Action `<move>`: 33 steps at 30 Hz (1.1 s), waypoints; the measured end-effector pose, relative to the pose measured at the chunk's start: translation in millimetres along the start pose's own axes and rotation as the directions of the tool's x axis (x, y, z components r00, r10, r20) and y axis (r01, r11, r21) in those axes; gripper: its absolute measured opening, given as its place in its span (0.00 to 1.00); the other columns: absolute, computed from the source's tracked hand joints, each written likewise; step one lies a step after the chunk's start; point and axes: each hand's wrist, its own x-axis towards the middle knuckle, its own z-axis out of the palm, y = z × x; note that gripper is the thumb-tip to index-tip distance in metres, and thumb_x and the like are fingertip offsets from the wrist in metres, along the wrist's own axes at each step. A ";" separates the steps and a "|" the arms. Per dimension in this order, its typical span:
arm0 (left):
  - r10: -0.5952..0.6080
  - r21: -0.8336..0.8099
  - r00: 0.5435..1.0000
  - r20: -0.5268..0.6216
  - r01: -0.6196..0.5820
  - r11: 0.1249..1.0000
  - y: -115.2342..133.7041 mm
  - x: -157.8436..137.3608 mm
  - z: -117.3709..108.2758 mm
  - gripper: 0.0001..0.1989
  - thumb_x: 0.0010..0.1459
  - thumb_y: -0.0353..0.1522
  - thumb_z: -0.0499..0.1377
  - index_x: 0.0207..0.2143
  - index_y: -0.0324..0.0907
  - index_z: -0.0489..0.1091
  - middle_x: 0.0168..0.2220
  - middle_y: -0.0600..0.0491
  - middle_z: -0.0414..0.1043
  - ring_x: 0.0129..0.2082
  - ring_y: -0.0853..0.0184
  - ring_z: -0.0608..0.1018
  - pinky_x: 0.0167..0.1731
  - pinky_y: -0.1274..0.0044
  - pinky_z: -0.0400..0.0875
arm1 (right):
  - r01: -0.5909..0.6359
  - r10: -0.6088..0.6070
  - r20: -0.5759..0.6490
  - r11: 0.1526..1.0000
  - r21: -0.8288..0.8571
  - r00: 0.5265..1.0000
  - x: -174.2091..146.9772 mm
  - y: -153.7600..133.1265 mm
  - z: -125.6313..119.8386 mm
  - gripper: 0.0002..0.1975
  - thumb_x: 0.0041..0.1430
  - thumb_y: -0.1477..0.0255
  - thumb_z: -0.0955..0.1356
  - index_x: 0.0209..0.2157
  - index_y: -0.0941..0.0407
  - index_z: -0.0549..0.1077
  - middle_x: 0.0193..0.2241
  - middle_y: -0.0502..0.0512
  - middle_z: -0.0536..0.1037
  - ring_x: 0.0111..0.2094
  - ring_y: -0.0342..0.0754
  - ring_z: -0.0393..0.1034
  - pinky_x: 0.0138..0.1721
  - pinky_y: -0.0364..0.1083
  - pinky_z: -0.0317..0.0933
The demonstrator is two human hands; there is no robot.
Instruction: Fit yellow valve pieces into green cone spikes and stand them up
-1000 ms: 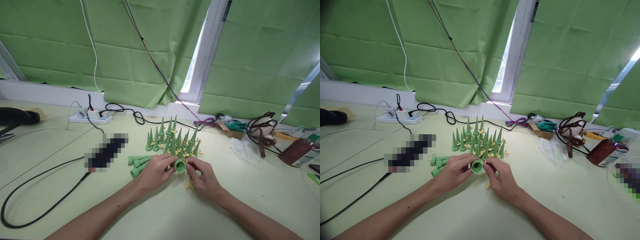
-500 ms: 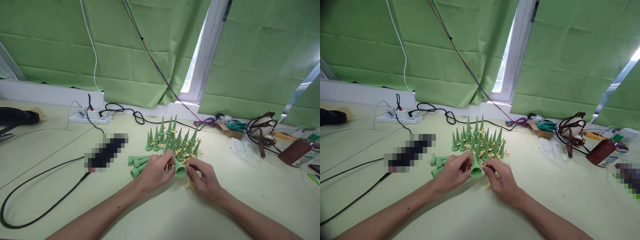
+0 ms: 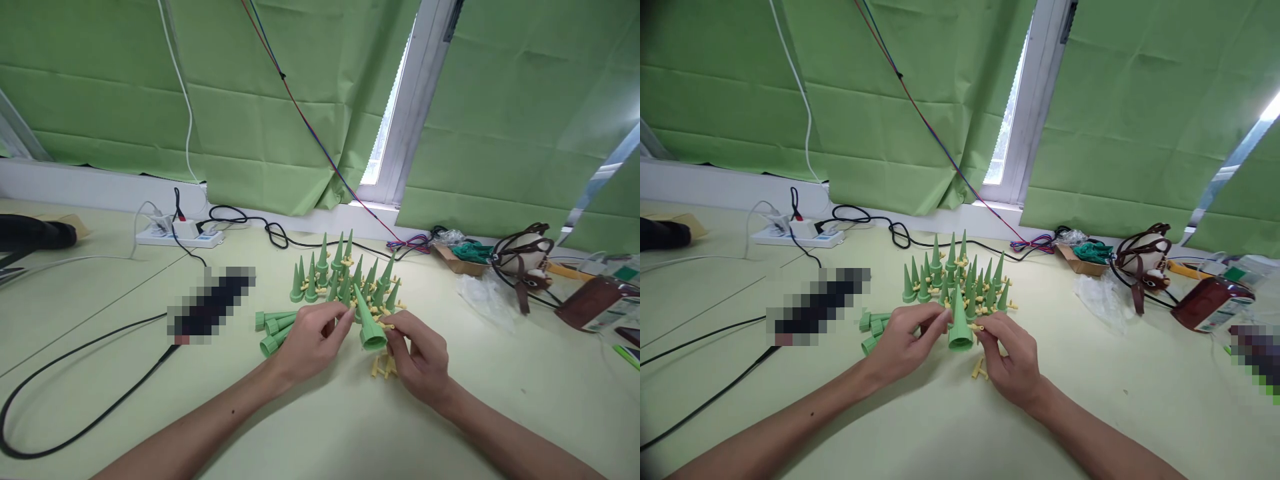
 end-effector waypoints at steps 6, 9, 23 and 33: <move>-0.025 -0.100 0.992 0.124 0.038 0.994 4.5 2.6 -3.5 0.23 0.71 0.38 0.45 0.22 0.40 0.60 0.20 0.58 0.59 0.23 0.72 0.64 0.27 0.78 0.58 | 0.023 -0.020 0.043 0.996 -0.087 0.999 3.3 2.9 0.4 0.13 0.63 0.85 0.64 0.42 0.55 0.72 0.28 0.54 0.74 0.27 0.45 0.66 0.28 0.43 0.62; -0.048 -0.098 0.986 0.162 0.064 0.993 3.4 2.2 -3.2 0.22 0.70 0.40 0.48 0.23 0.40 0.59 0.22 0.58 0.60 0.24 0.72 0.63 0.26 0.78 0.57 | 0.015 -0.009 0.062 0.995 -0.099 0.998 4.5 2.6 0.9 0.11 0.63 0.85 0.64 0.41 0.56 0.72 0.28 0.53 0.74 0.27 0.44 0.66 0.27 0.43 0.62; -0.029 0.000 0.975 0.219 0.030 1.000 -2.2 0.5 -4.1 0.11 0.66 0.39 0.55 0.37 0.40 0.68 0.30 0.56 0.67 0.23 0.73 0.66 0.26 0.78 0.61 | -0.088 0.095 0.092 0.993 -0.085 0.991 3.8 6.5 1.5 0.09 0.65 0.81 0.63 0.38 0.56 0.72 0.26 0.52 0.74 0.24 0.44 0.65 0.25 0.42 0.62; 0.037 -0.009 0.979 0.203 -0.036 0.999 -5.0 -0.6 -4.4 0.12 0.65 0.37 0.56 0.46 0.39 0.71 0.34 0.53 0.67 0.24 0.73 0.67 0.26 0.78 0.64 | -0.127 0.136 0.110 0.988 -0.089 0.985 2.7 7.8 1.7 0.08 0.66 0.79 0.63 0.37 0.56 0.72 0.27 0.53 0.75 0.25 0.45 0.67 0.26 0.43 0.63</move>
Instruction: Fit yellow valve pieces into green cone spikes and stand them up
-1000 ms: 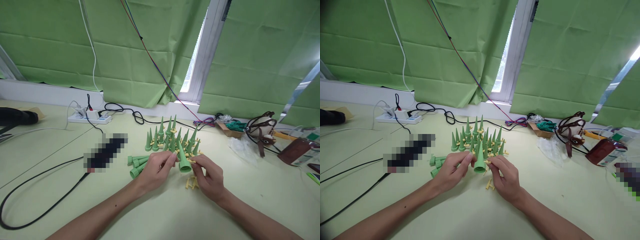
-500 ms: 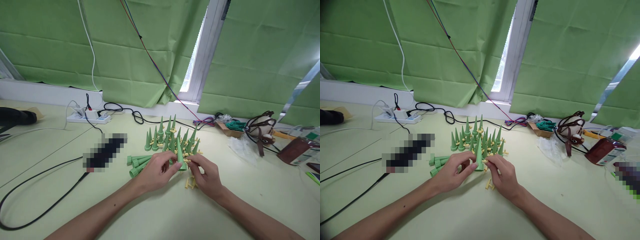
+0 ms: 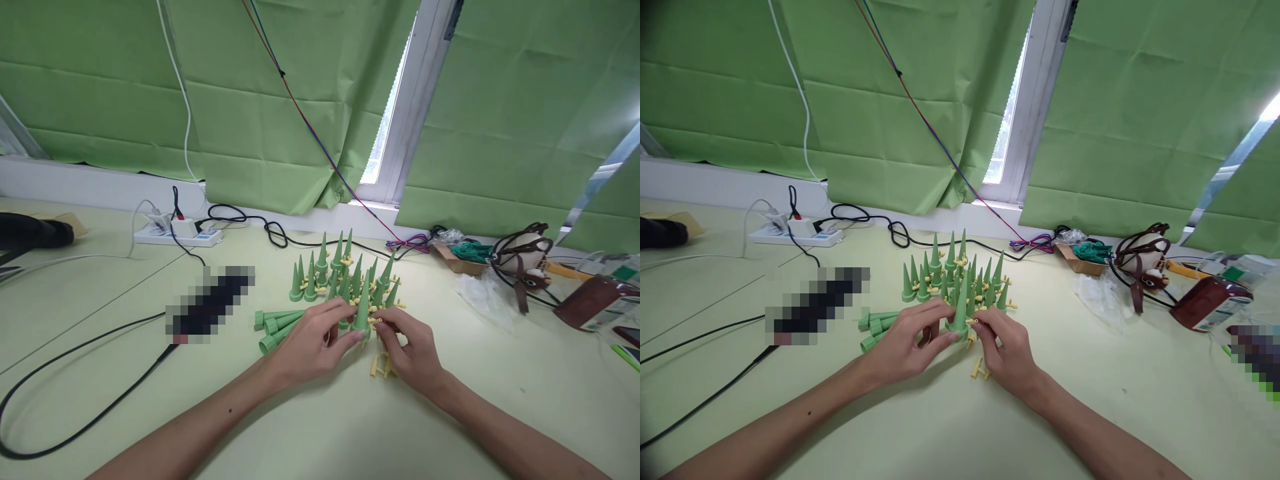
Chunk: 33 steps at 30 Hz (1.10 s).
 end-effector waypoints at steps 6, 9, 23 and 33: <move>0.032 -0.026 0.999 -0.026 -0.033 0.999 -4.1 -1.1 3.0 0.13 0.65 0.35 0.57 0.49 0.40 0.70 0.42 0.49 0.68 0.23 0.76 0.67 0.25 0.79 0.65 | -0.016 0.016 0.015 1.000 0.005 1.000 -2.5 1.7 0.0 0.07 0.66 0.79 0.63 0.37 0.55 0.72 0.28 0.52 0.75 0.26 0.44 0.66 0.27 0.42 0.63; 0.044 -0.027 0.998 -0.040 -0.045 0.999 -5.8 -2.9 4.1 0.14 0.66 0.35 0.57 0.52 0.41 0.69 0.47 0.48 0.67 0.22 0.78 0.66 0.23 0.80 0.65 | -0.027 0.027 0.019 1.000 0.008 0.999 -3.1 2.3 0.2 0.07 0.66 0.79 0.63 0.38 0.55 0.71 0.27 0.51 0.73 0.25 0.44 0.65 0.26 0.42 0.62; 0.202 0.114 0.979 -0.036 -0.197 0.974 -14.8 -1.9 4.7 0.19 0.69 0.27 0.50 0.59 0.52 0.64 0.47 0.49 0.61 0.24 0.77 0.63 0.29 0.79 0.67 | -0.032 0.032 0.074 0.999 -0.013 0.997 1.7 -6.3 -1.0 0.08 0.67 0.76 0.61 0.34 0.56 0.71 0.23 0.50 0.71 0.21 0.43 0.62 0.21 0.41 0.58; 0.163 0.140 0.972 -0.171 -0.140 0.980 -4.6 -0.4 5.9 0.07 0.67 0.34 0.55 0.45 0.41 0.66 0.42 0.50 0.65 0.22 0.76 0.62 0.24 0.80 0.61 | -0.074 0.074 -0.017 0.997 0.015 0.997 0.3 -6.4 1.1 0.05 0.66 0.76 0.64 0.35 0.56 0.71 0.25 0.51 0.73 0.23 0.43 0.64 0.24 0.42 0.62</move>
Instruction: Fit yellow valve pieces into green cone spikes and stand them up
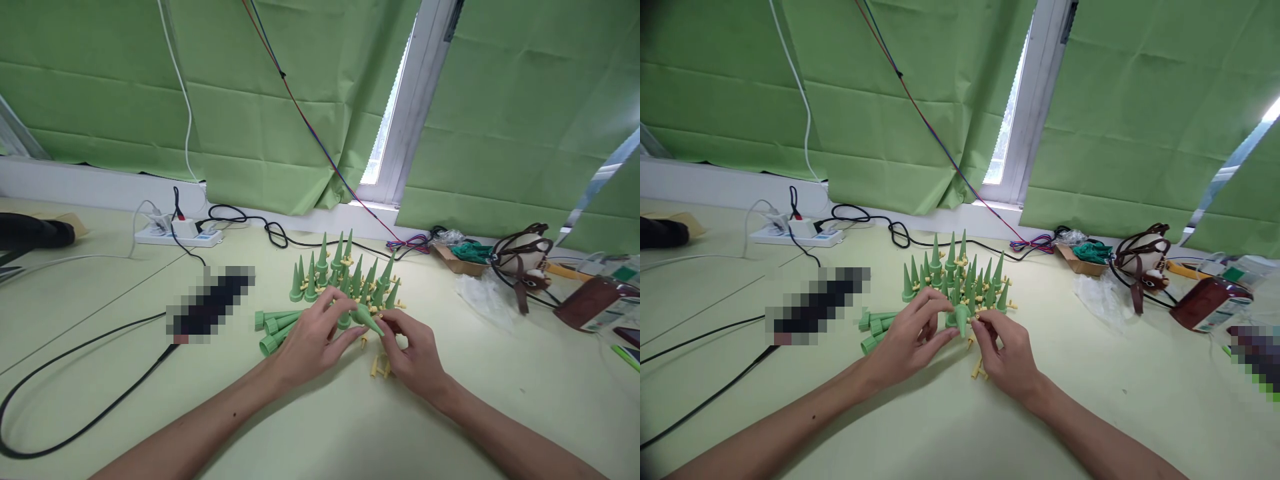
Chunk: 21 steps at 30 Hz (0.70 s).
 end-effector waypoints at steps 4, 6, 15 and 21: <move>-0.014 -0.023 1.000 -0.002 0.014 1.000 2.9 2.6 -2.6 0.17 0.70 0.35 0.48 0.28 0.39 0.65 0.25 0.55 0.62 0.25 0.71 0.64 0.25 0.78 0.59 | -0.010 0.010 -0.042 1.000 -0.007 0.999 -0.5 0.8 -0.1 0.05 0.66 0.76 0.64 0.36 0.56 0.72 0.25 0.51 0.73 0.24 0.43 0.65 0.25 0.42 0.63; -0.042 -0.016 0.999 0.030 0.043 0.999 3.4 3.1 -3.2 0.22 0.71 0.36 0.44 0.24 0.39 0.64 0.22 0.55 0.60 0.23 0.70 0.64 0.26 0.77 0.58 | -0.020 0.020 -0.042 1.000 -0.002 0.999 -1.1 0.8 -0.2 0.06 0.66 0.75 0.64 0.36 0.56 0.72 0.25 0.51 0.73 0.24 0.43 0.64 0.25 0.42 0.64; -0.179 -0.008 0.961 0.210 0.185 0.983 4.6 4.9 -2.7 0.24 0.69 0.41 0.47 0.21 0.40 0.60 0.22 0.57 0.58 0.22 0.71 0.62 0.24 0.77 0.54 | 0.014 -0.014 0.001 0.997 0.069 1.000 -0.3 -1.0 -2.1 0.07 0.66 0.76 0.64 0.36 0.56 0.74 0.26 0.53 0.75 0.25 0.44 0.67 0.25 0.42 0.66; -0.209 -0.019 0.951 0.226 0.219 0.976 2.0 3.6 -1.5 0.24 0.69 0.41 0.46 0.21 0.40 0.57 0.22 0.58 0.55 0.23 0.71 0.61 0.25 0.76 0.53 | 0.031 -0.032 0.014 0.996 0.079 0.999 0.2 -1.0 -3.4 0.07 0.66 0.77 0.64 0.37 0.56 0.74 0.26 0.53 0.75 0.24 0.43 0.66 0.25 0.42 0.66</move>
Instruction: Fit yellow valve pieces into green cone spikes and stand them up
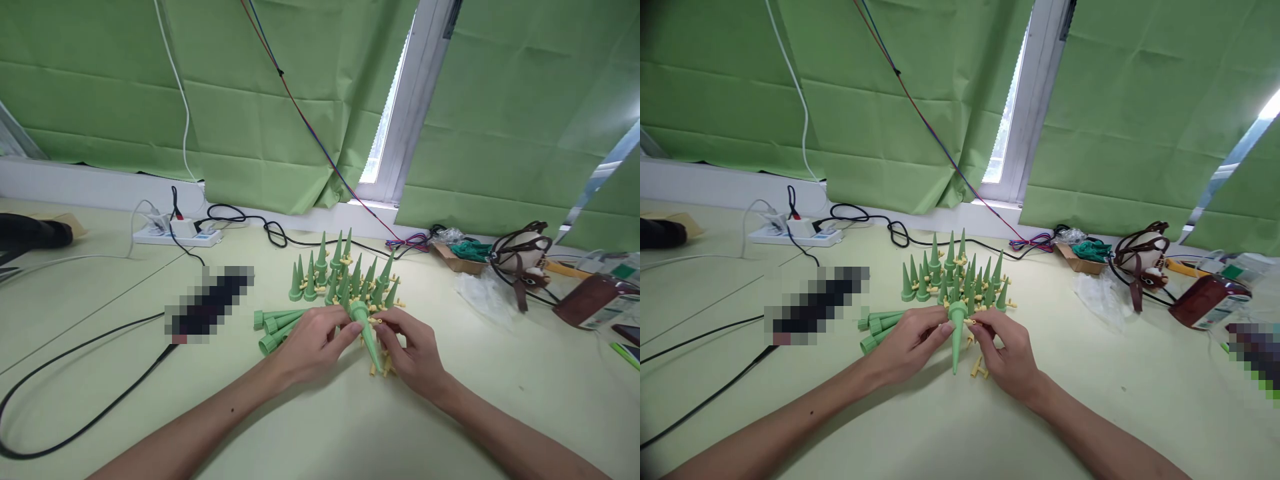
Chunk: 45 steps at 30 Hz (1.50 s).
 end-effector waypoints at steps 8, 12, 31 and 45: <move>-0.034 -0.049 0.999 0.030 0.035 0.998 2.9 0.0 -1.0 0.24 0.69 0.44 0.47 0.22 0.40 0.59 0.23 0.58 0.56 0.24 0.71 0.62 0.26 0.77 0.54 | -0.004 0.004 0.013 1.000 0.002 1.000 -1.8 1.1 -0.1 0.07 0.66 0.78 0.64 0.37 0.56 0.74 0.28 0.53 0.76 0.26 0.44 0.67 0.26 0.43 0.65; -0.061 -0.082 0.997 0.057 0.065 0.994 5.6 0.8 -2.2 0.21 0.67 0.45 0.51 0.28 0.40 0.66 0.26 0.57 0.61 0.24 0.71 0.63 0.26 0.77 0.56 | -0.010 0.010 0.008 1.000 0.005 1.000 -1.3 3.5 -0.3 0.07 0.66 0.78 0.64 0.37 0.56 0.74 0.27 0.52 0.75 0.25 0.43 0.65 0.26 0.42 0.63; 0.021 -0.048 0.999 -0.031 -0.022 0.999 -0.5 0.5 -0.7 0.20 0.61 0.38 0.62 0.24 0.41 0.55 0.28 0.57 0.58 0.26 0.72 0.61 0.24 0.79 0.55 | 0.006 -0.005 0.030 1.000 -0.017 1.000 -1.1 8.2 -0.7 0.06 0.66 0.78 0.64 0.36 0.56 0.73 0.26 0.51 0.73 0.24 0.43 0.63 0.25 0.41 0.60; 0.115 -0.073 0.990 -0.078 -0.121 0.990 -3.6 -2.4 3.5 0.04 0.64 0.29 0.58 0.37 0.39 0.72 0.35 0.54 0.66 0.22 0.77 0.62 0.23 0.81 0.59 | 0.011 -0.009 0.065 1.000 -0.024 0.998 -0.9 5.7 -0.7 0.08 0.66 0.78 0.63 0.35 0.56 0.72 0.23 0.48 0.70 0.22 0.42 0.60 0.24 0.41 0.57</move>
